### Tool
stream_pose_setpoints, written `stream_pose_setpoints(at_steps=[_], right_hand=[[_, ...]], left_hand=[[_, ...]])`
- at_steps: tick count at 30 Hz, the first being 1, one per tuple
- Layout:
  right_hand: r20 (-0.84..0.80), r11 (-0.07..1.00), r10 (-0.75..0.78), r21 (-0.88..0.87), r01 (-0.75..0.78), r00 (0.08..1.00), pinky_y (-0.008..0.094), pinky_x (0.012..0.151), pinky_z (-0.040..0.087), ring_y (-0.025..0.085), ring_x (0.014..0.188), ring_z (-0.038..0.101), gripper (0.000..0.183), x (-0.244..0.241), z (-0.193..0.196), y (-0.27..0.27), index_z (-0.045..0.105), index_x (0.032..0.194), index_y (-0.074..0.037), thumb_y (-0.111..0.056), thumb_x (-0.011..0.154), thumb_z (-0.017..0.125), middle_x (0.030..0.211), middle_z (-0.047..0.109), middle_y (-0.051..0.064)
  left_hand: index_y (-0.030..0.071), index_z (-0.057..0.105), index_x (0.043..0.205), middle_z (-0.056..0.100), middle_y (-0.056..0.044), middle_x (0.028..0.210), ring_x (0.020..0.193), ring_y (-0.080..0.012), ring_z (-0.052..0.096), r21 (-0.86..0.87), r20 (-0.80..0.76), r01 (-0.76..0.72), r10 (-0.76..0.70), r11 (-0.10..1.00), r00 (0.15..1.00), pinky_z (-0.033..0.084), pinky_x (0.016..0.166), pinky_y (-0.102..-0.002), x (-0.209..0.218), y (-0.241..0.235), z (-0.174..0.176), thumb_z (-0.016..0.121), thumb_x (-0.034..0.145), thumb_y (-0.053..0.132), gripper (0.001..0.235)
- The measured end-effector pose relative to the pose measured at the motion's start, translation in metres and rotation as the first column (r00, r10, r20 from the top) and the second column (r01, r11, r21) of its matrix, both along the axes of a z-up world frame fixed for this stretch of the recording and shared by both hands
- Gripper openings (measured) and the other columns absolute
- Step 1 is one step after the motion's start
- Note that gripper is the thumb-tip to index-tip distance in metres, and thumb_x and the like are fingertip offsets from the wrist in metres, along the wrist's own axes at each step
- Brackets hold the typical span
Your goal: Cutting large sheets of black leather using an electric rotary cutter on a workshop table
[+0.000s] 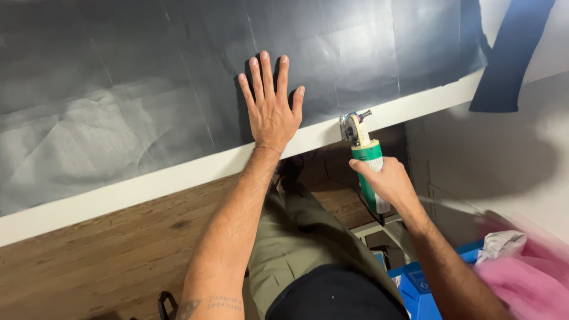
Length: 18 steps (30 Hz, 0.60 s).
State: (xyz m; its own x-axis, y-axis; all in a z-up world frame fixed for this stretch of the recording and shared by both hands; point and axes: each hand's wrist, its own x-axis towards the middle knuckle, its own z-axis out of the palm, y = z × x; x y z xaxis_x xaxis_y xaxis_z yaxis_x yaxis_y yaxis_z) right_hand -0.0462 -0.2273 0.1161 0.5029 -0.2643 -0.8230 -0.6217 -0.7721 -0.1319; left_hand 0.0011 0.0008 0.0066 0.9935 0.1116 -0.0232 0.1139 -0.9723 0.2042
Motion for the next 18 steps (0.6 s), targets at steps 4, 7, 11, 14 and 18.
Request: stream_pose_setpoints(at_steps=[4, 7, 11, 14, 18], right_hand=[[0.006, 1.000, -0.023, -0.019, 0.023, 1.000, 0.037, 0.058, 0.039, 0.017, 0.060, 0.053, 0.046, -0.004, -0.003, 0.002, 0.059, 0.067, -0.011, -0.052, 0.085, 0.071, 0.066, 0.060, 0.003], [0.010, 0.999, -0.017, -0.038, 0.018, 1.000, 0.037, 0.060, 0.041, 0.018, 0.061, 0.054, 0.048, -0.004, -0.010, 0.002, 0.058, 0.065, -0.011, -0.053, 0.084, 0.069, 0.065, 0.060, 0.003], [-0.015, 0.999, 0.016, -0.047, -0.016, 1.000, 0.037, 0.061, 0.042, 0.018, 0.063, 0.058, 0.047, -0.004, -0.006, -0.001, 0.062, 0.069, -0.011, -0.054, 0.086, 0.068, 0.068, 0.064, 0.004], [-0.034, 0.999, 0.023, -0.025, -0.023, 0.999, 0.035, 0.062, 0.042, 0.017, 0.065, 0.057, 0.048, -0.008, -0.014, -0.008, 0.061, 0.070, -0.012, -0.057, 0.087, 0.068, 0.070, 0.064, 0.003], [-0.035, 0.981, -0.139, 0.132, 0.142, 0.990, 0.031, 0.065, 0.042, 0.013, 0.069, 0.052, 0.038, -0.024, -0.024, -0.022, 0.058, 0.081, -0.014, -0.043, 0.083, 0.082, 0.076, 0.061, 0.002]], left_hand=[[0.016, 0.037, 0.165, 0.024, -0.021, 0.169, 0.158, -0.0397, 0.021, -0.064, 0.038, -0.001, 0.004, 0.998, 0.999, 0.013, 0.129, -0.062, -0.002, -0.003, -0.002, 0.041, 0.113, 0.052, 0.064], [0.019, 0.030, 0.168, 0.019, -0.019, 0.171, 0.159, -0.0382, 0.017, -0.025, -0.034, -0.001, 0.000, 1.000, 0.999, 0.011, 0.130, -0.060, 0.002, 0.000, 0.001, 0.034, 0.115, 0.055, 0.064], [0.019, 0.026, 0.168, 0.017, -0.018, 0.172, 0.160, -0.0379, 0.015, -0.016, -0.075, 0.006, -0.008, 1.000, 0.997, 0.010, 0.130, -0.060, 0.001, 0.000, 0.004, 0.035, 0.115, 0.055, 0.065], [0.019, 0.026, 0.169, 0.017, -0.018, 0.172, 0.160, -0.0380, 0.015, -0.019, -0.088, 0.005, -0.006, 1.000, 0.996, 0.010, 0.130, -0.060, 0.002, 0.001, 0.006, 0.036, 0.116, 0.056, 0.065], [0.019, 0.026, 0.168, 0.017, -0.018, 0.171, 0.160, -0.0383, 0.015, -0.019, -0.081, 0.009, -0.010, 1.000, 0.997, 0.010, 0.130, -0.061, 0.002, 0.002, 0.006, 0.037, 0.116, 0.056, 0.065]])
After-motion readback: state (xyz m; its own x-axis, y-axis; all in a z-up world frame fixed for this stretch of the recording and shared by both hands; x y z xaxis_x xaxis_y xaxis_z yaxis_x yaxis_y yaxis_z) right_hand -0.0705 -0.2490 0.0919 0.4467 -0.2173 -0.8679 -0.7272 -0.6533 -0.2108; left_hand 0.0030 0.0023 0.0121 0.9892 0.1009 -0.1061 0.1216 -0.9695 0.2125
